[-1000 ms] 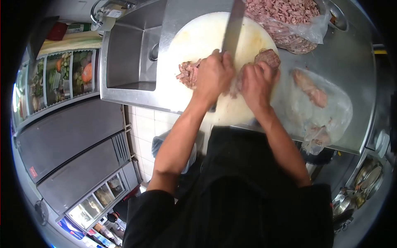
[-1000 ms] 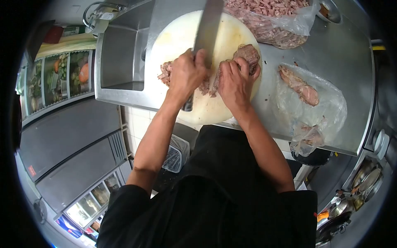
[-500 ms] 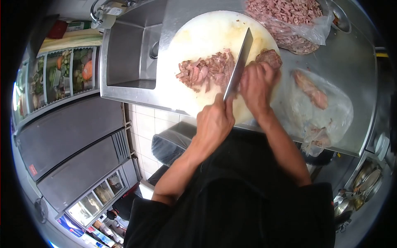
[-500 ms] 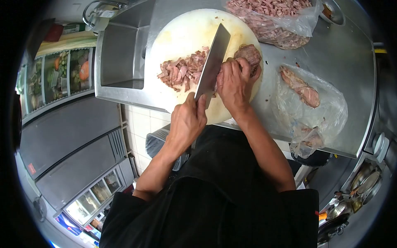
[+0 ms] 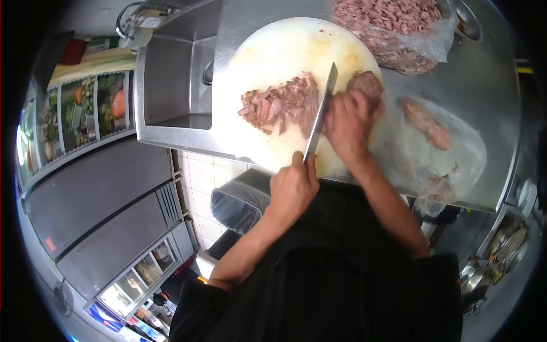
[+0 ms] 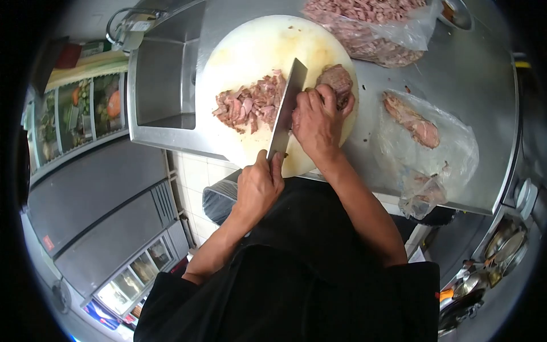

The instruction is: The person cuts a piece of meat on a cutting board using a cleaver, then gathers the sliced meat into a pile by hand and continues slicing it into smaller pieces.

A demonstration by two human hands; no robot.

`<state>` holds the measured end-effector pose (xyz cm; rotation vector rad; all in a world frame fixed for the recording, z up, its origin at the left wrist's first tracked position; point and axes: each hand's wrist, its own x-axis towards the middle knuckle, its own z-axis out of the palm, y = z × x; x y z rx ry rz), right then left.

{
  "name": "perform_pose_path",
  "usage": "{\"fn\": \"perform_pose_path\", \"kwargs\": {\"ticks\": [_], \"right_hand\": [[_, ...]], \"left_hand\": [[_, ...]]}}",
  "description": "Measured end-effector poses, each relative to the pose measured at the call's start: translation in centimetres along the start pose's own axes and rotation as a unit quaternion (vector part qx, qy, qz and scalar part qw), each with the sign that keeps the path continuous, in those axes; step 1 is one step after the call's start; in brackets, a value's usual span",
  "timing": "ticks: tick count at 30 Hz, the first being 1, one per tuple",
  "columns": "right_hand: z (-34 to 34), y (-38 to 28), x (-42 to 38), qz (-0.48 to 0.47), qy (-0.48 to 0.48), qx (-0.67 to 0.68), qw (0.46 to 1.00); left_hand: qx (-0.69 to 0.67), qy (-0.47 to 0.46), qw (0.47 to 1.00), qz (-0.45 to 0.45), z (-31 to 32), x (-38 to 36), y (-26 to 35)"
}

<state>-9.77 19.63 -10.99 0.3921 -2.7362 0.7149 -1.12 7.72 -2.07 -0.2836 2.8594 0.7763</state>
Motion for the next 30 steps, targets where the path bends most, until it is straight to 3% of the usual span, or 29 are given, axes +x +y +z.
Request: {"fn": "perform_pose_path", "kwargs": {"ticks": [3,4,9,10,12,13,16,18,20,24,30], "right_hand": [[-0.2,0.1,-0.3,0.002,-0.007,0.022,1.000],[-0.3,0.1,0.0,-0.003,-0.008,0.031,0.999],[-0.1,0.6,-0.2,-0.028,0.018,0.049,0.998],[-0.5,0.7,0.3,-0.037,0.016,0.037,0.999],[-1.2,0.2,0.1,-0.034,0.003,0.013,0.999],[-1.4,-0.1,0.1,-0.029,-0.002,0.015,0.999],[-1.7,-1.8,1.7,-0.107,0.019,0.135,0.985],[-1.6,-3.4,2.4,-0.112,-0.050,0.133,0.983],[-0.8,-5.0,2.7,-0.107,-0.079,0.107,0.985],[3.5,-6.4,2.0,-0.039,-0.134,0.011,0.990],[7.4,-9.5,1.1,0.058,-0.028,0.060,0.996]], "left_hand": [[-0.016,0.054,0.998,0.011,1.5,4.0,0.9],[-0.033,0.072,0.995,0.053,1.5,6.6,1.6],[-0.108,0.073,0.990,0.055,0.2,12.8,0.6],[-0.155,0.049,0.987,0.013,-1.9,12.6,1.3],[-0.243,-0.020,0.967,-0.069,-5.8,10.8,1.6],[-0.193,0.031,0.979,-0.063,-5.8,10.4,0.4],[-0.311,0.060,0.940,-0.123,-8.5,7.5,-1.7],[-0.337,0.111,0.924,-0.141,-8.9,5.4,-4.0],[-0.323,0.095,0.918,-0.211,-10.5,3.0,-5.4],[-0.358,0.111,0.887,-0.269,-10.8,-1.7,-8.5],[-0.421,0.109,0.849,-0.299,-9.3,-5.8,-11.8]]}}
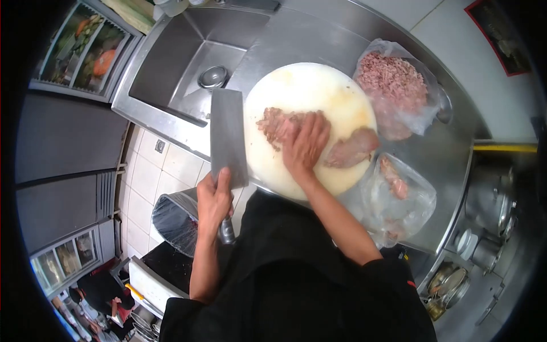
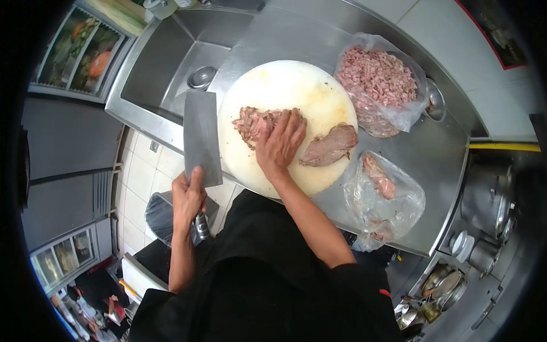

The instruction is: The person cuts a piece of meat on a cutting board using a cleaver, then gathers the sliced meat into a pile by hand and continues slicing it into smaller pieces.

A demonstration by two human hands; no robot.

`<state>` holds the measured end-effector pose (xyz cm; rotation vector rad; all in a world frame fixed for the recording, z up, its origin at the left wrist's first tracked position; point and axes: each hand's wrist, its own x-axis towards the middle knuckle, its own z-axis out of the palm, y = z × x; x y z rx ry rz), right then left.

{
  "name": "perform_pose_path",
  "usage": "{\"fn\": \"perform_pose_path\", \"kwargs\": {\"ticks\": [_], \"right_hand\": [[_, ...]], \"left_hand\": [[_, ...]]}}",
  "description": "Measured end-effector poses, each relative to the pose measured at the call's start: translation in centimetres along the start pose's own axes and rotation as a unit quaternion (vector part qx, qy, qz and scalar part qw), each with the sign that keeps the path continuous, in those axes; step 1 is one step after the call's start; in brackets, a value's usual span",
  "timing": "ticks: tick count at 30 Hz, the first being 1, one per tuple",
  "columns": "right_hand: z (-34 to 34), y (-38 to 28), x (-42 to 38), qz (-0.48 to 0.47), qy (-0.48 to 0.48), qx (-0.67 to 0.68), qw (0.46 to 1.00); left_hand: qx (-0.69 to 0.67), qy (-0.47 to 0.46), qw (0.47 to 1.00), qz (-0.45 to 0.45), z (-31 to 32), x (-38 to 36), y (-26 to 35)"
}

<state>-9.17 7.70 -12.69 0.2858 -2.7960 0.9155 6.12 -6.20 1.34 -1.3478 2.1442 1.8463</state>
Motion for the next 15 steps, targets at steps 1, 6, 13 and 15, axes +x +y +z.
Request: {"fn": "perform_pose_path", "kwargs": {"ticks": [1,6,13,15], "right_hand": [[0.7,-0.5,0.1,0.020,0.015,0.006,1.000],[1.8,-3.5,1.1,0.042,0.024,0.068,0.997],[-7.0,0.3,2.3,-0.071,-0.037,0.151,0.985],[-10.3,4.7,3.1,-0.131,0.017,0.054,0.990]], "left_hand": [[-0.004,-0.005,1.000,0.001,-0.1,0.0,-0.6],[0.012,-0.034,0.999,-0.006,0.1,0.7,-0.5],[0.041,-0.064,0.997,0.022,0.9,0.9,0.8],[0.060,-0.070,0.995,0.030,1.1,0.5,1.2]]}}
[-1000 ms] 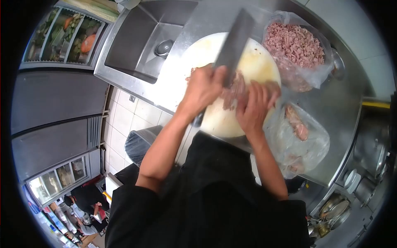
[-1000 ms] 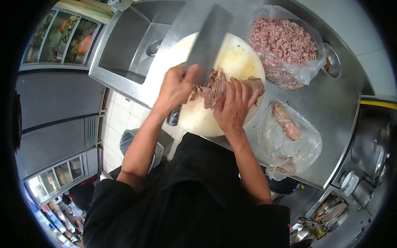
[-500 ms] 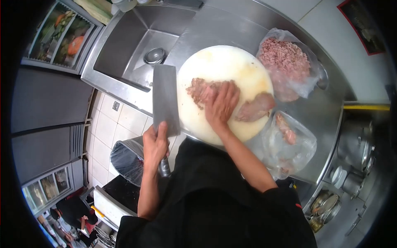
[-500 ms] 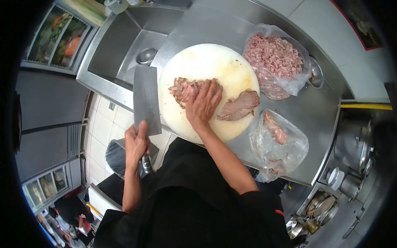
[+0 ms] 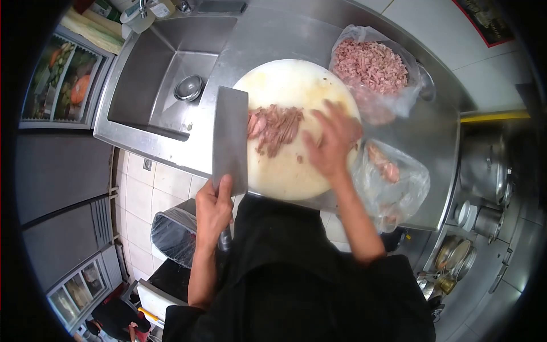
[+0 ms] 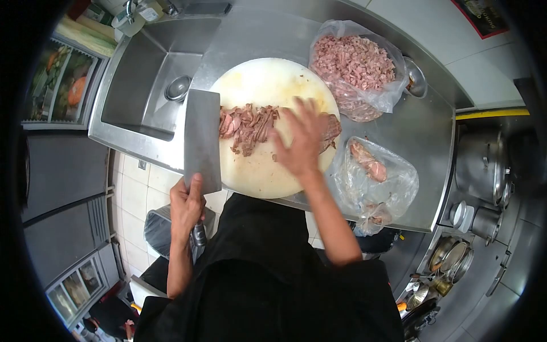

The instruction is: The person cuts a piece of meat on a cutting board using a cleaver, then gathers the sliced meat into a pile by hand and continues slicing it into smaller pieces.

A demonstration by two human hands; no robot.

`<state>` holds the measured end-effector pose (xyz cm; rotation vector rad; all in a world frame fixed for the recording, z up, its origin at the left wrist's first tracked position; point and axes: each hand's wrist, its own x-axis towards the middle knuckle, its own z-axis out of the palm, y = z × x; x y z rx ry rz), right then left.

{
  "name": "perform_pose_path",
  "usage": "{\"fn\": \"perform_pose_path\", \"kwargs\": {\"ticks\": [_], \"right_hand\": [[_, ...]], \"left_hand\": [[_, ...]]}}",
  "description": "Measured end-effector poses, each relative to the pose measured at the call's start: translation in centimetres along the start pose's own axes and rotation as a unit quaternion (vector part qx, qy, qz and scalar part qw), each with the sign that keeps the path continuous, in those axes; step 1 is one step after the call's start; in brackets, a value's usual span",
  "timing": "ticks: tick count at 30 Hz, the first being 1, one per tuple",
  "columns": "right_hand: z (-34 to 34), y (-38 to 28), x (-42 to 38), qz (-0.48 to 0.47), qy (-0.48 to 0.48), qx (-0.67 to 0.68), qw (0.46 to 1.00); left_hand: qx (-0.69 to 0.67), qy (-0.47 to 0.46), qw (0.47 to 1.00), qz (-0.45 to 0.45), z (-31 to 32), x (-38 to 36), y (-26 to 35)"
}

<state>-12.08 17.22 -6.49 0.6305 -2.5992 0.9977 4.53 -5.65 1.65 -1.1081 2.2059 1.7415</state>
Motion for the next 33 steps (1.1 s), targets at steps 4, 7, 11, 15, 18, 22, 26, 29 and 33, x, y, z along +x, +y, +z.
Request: {"fn": "perform_pose_path", "kwargs": {"ticks": [4,7,11,15,18,22,26,29,33], "right_hand": [[-2.8,5.5,-1.9,0.030,-0.016,-0.083,0.996],[-0.4,5.0,-3.1,0.032,0.017,-0.102,0.994],[2.6,1.4,-3.8,0.063,0.052,-0.110,0.991],[2.6,0.8,-3.7,0.107,0.051,-0.087,0.989],[2.6,0.8,-3.7,0.124,0.039,-0.085,0.988],[2.8,0.8,-3.7,0.130,0.040,-0.102,0.985],[2.8,0.6,-3.5,0.141,0.048,-0.105,0.983],[2.7,0.9,-3.4,0.136,0.040,-0.073,0.987],[3.2,1.2,-3.5,0.127,0.036,-0.090,0.987]], "left_hand": [[0.025,-0.035,0.999,-0.017,1.0,-0.6,0.9],[0.135,-0.040,0.988,0.058,2.6,0.1,-0.7],[0.262,-0.042,0.954,0.137,5.7,-0.5,2.1],[0.331,-0.051,0.917,0.214,7.7,-0.2,2.4],[0.362,-0.054,0.901,0.235,8.4,0.0,2.5],[0.395,-0.063,0.885,0.237,8.6,-0.3,3.1],[0.433,-0.066,0.870,0.227,7.8,-1.4,2.6],[0.455,-0.061,0.862,0.217,7.4,-2.1,2.5],[0.445,-0.040,0.862,0.239,11.5,1.9,2.3]]}}
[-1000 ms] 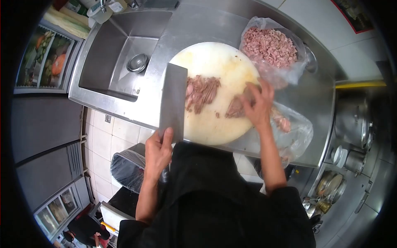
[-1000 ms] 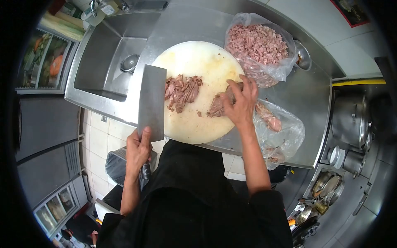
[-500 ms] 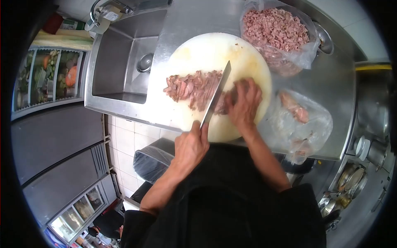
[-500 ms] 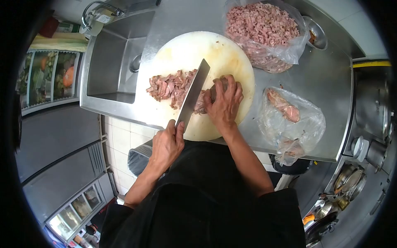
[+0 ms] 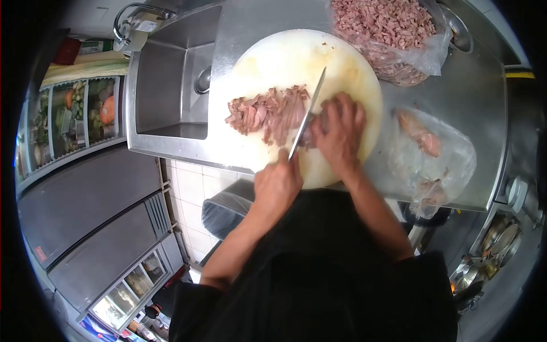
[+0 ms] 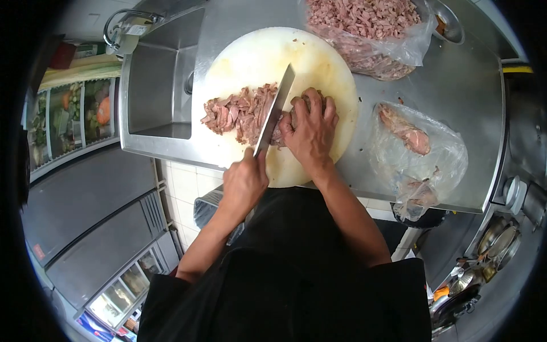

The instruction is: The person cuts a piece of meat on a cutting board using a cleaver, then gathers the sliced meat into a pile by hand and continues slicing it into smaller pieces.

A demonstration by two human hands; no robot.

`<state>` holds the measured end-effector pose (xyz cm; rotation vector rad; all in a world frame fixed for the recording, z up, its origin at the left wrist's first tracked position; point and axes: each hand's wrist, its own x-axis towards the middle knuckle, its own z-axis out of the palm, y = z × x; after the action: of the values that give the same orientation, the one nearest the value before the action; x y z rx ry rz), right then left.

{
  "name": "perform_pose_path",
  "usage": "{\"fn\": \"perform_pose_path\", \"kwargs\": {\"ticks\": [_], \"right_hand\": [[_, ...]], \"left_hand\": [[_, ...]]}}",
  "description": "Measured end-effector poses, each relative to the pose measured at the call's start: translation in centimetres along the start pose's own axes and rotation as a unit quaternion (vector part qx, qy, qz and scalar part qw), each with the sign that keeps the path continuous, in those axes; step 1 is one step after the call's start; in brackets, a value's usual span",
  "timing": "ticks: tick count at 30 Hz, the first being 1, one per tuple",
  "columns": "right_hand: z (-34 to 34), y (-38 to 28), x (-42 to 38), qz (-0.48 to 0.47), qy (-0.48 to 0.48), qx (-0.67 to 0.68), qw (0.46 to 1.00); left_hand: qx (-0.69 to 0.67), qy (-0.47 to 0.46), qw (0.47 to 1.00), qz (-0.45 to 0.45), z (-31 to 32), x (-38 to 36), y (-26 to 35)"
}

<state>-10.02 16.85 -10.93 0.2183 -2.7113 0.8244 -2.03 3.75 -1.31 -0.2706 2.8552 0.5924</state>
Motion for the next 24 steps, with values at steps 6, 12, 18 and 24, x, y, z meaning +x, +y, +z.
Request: {"fn": "perform_pose_path", "kwargs": {"ticks": [6,12,18,24], "right_hand": [[-0.1,-0.4,0.3,0.026,0.018,0.031,0.999],[0.0,0.0,0.1,-0.001,0.010,0.035,0.999],[-0.2,0.1,0.3,0.002,0.008,0.050,0.999],[-0.4,-0.2,0.0,0.016,0.017,0.059,0.998]], "left_hand": [[-0.012,0.007,1.000,-0.005,0.1,-1.4,-1.3],[-0.041,0.119,0.989,0.080,2.1,5.7,0.6],[-0.100,0.083,0.988,0.077,-0.2,11.5,2.3],[-0.027,-0.060,0.998,-0.024,-4.5,2.3,2.4]]}}
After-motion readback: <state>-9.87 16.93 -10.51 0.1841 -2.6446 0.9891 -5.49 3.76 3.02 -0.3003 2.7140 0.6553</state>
